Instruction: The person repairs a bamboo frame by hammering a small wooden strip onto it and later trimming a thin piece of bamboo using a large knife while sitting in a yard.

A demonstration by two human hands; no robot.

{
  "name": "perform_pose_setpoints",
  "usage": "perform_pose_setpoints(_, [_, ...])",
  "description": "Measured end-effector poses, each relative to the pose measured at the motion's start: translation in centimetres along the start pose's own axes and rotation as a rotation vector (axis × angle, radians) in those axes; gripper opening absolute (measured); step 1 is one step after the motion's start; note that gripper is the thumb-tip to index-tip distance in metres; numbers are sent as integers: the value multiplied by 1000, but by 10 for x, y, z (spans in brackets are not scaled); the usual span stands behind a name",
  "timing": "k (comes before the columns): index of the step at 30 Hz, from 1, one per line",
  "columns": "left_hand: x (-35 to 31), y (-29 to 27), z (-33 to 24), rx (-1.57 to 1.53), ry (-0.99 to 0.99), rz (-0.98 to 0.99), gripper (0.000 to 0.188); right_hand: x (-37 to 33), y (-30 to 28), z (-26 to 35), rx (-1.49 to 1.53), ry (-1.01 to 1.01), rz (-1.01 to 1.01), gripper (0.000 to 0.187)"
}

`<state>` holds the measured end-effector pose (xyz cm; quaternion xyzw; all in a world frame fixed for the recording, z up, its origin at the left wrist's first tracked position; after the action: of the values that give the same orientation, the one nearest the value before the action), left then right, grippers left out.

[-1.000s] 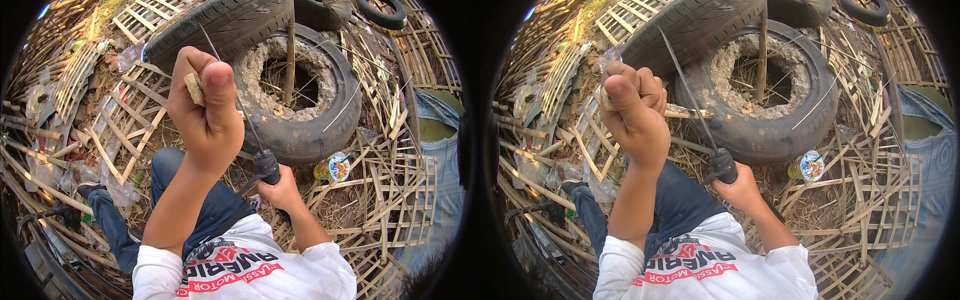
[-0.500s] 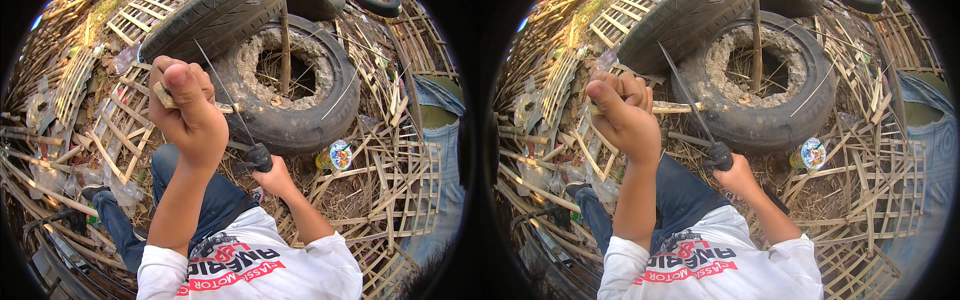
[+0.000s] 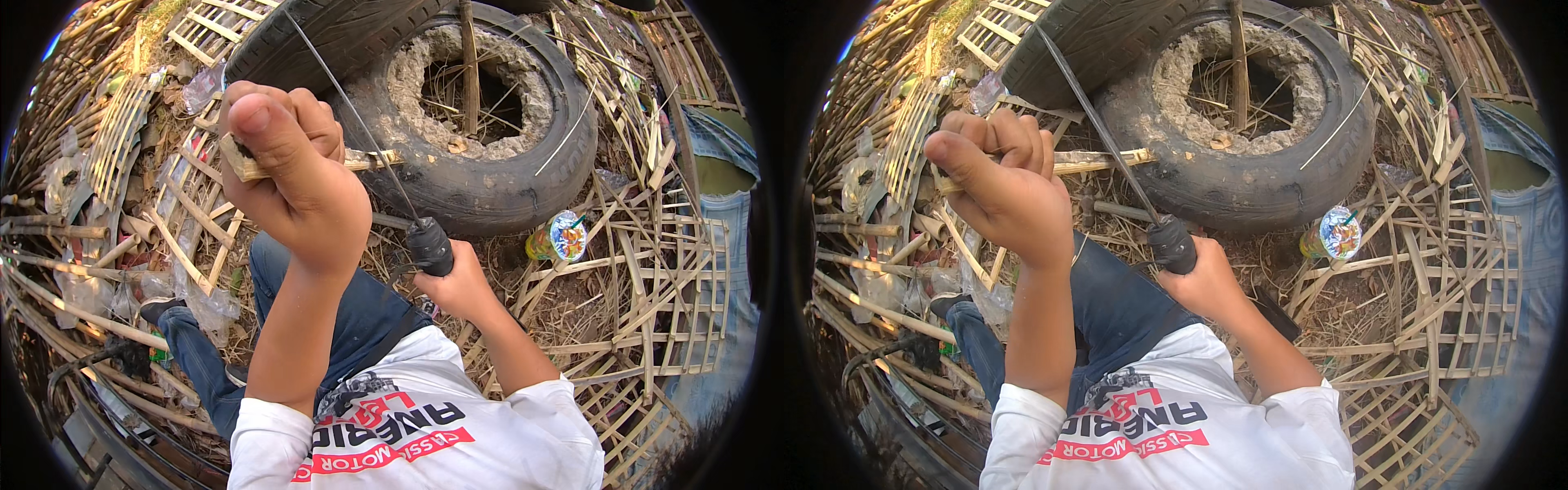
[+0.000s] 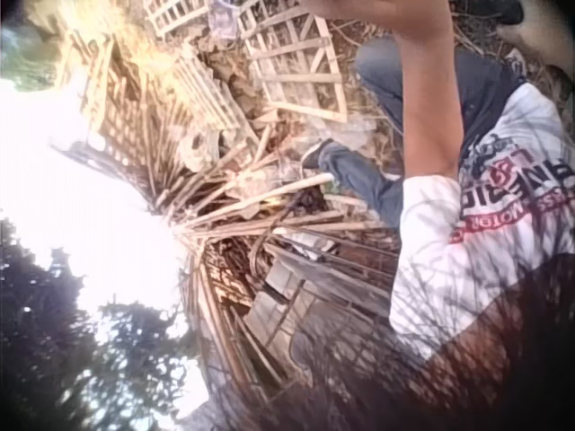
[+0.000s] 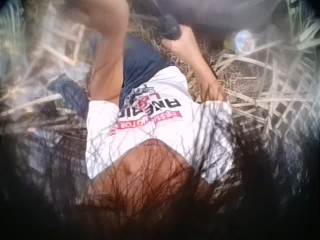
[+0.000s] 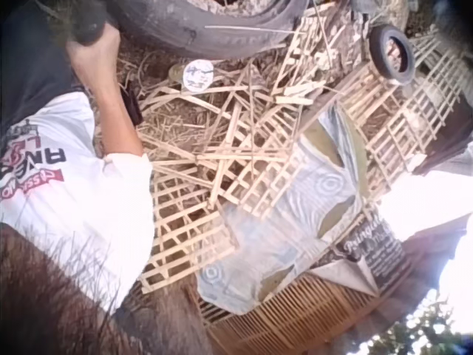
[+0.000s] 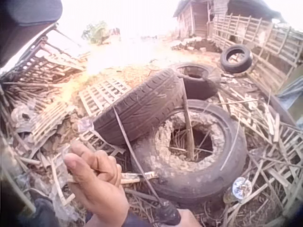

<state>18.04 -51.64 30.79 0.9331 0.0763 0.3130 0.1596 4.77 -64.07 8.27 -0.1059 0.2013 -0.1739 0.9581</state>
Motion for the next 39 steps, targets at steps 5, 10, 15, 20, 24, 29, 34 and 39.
perform_pose_setpoints(5, [1, 5, 4, -42, -44, 1, 53, 0, -12, 1, 18, -21, -43, 19])
perform_pose_setpoints(10, [1, 1, 5, -3, -53, -33, 55, 8, -5, -30, 42, 141, -14, 12])
perform_pose_setpoints(15, [0, -3, 3, -23, -60, -46, 55, -9, -10, 21, 66, -76, -13, 11])
perform_pose_setpoints(20, [-4, -3, 4, -39, -59, -44, 55, -5, -13, -21, -11, 75, -48, 12])
perform_pose_setpoints(24, [0, -5, -3, -50, -32, -65, 54, -16, -8, 10, 12, 4, 15, 17])
perform_pose_setpoints(29, [-2, -6, -1, -56, -32, -58, 54, -15, -15, -32, -60, 152, -21, 19])
perform_pose_setpoints(34, [-3, -6, -6, -32, 16, -66, 54, -17, -6, -16, 2, 111, 17, 20])
perform_pose_setpoints(39, [-7, -6, -5, -15, 25, -42, 53, -25, -21, -23, -109, 126, -18, 21])
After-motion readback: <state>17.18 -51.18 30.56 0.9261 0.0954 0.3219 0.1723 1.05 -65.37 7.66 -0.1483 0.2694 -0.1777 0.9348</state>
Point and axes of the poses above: each hand's wrist, its own x-axis towards the middle knuckle, its own y-axis out of the palm, z = x × y, the point moved 10 cm from there along x, towards the middle knuckle, and after that the axes turned 9 degrees about -z, right-handed, at the moved point
